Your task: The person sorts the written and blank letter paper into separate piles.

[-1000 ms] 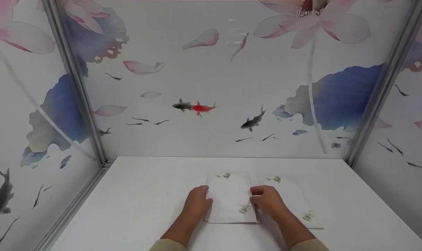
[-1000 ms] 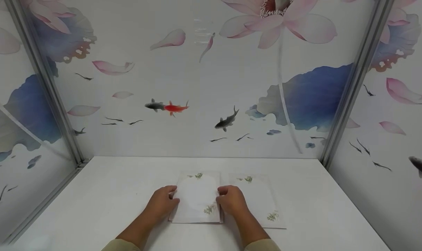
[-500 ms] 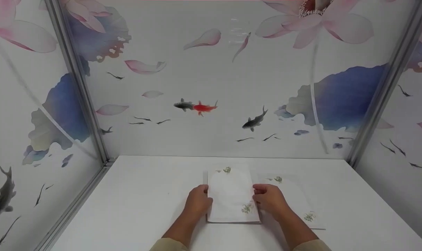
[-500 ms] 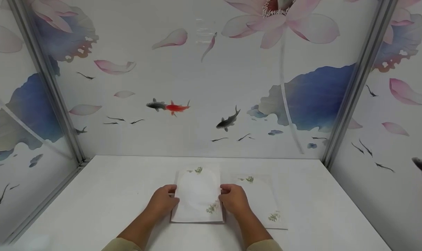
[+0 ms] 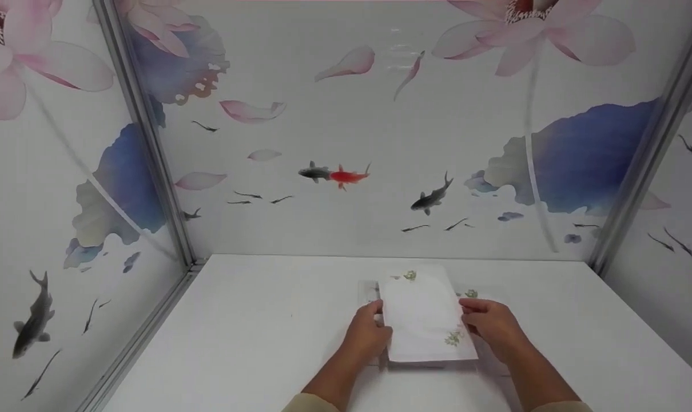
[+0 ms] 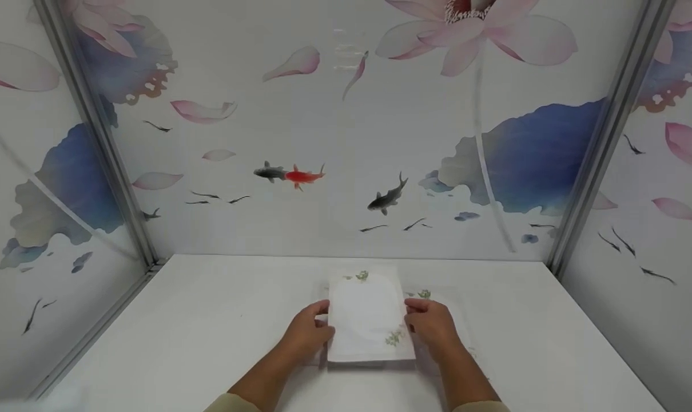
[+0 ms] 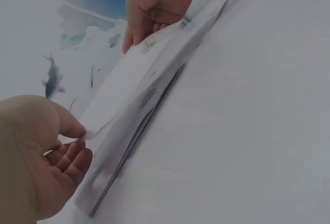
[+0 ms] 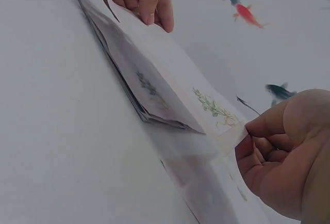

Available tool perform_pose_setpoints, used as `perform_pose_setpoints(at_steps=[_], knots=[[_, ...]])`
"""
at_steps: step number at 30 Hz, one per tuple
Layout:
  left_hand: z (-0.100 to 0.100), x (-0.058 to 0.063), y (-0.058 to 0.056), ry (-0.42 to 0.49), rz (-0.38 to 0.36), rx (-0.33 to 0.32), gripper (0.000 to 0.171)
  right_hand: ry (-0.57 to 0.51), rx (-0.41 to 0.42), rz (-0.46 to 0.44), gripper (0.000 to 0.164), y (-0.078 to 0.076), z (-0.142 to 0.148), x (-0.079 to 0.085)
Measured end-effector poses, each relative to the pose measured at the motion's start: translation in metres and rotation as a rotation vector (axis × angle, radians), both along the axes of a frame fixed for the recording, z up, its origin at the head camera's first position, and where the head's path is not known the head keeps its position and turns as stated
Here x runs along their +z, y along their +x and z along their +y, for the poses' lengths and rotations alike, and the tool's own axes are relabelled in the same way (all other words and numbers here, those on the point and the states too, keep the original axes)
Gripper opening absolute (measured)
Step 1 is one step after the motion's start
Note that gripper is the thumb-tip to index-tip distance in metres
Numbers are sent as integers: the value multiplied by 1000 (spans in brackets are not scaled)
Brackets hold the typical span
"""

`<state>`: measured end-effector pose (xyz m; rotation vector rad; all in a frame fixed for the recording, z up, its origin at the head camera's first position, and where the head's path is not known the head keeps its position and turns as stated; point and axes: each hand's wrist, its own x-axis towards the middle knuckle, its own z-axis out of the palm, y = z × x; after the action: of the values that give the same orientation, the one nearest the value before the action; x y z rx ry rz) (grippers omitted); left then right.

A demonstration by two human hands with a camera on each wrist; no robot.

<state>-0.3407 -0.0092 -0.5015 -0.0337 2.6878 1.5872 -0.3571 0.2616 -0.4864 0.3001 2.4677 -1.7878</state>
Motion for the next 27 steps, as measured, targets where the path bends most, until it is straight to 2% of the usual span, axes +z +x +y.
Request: perform_pose_setpoints(at_steps=[5, 9, 18, 27], knots=[[22, 1, 7, 20, 16, -74, 69, -30, 20, -13, 50, 3, 33, 2], [36, 2, 9, 28, 26, -112, 72, -43, 3, -41, 52, 6, 51, 4], [67, 1, 14, 71, 13, -150, 70, -68, -12, -59, 58, 12, 85, 7], [89, 4, 17, 90, -38, -206, 67, -83, -29, -64, 62, 14, 111, 4]])
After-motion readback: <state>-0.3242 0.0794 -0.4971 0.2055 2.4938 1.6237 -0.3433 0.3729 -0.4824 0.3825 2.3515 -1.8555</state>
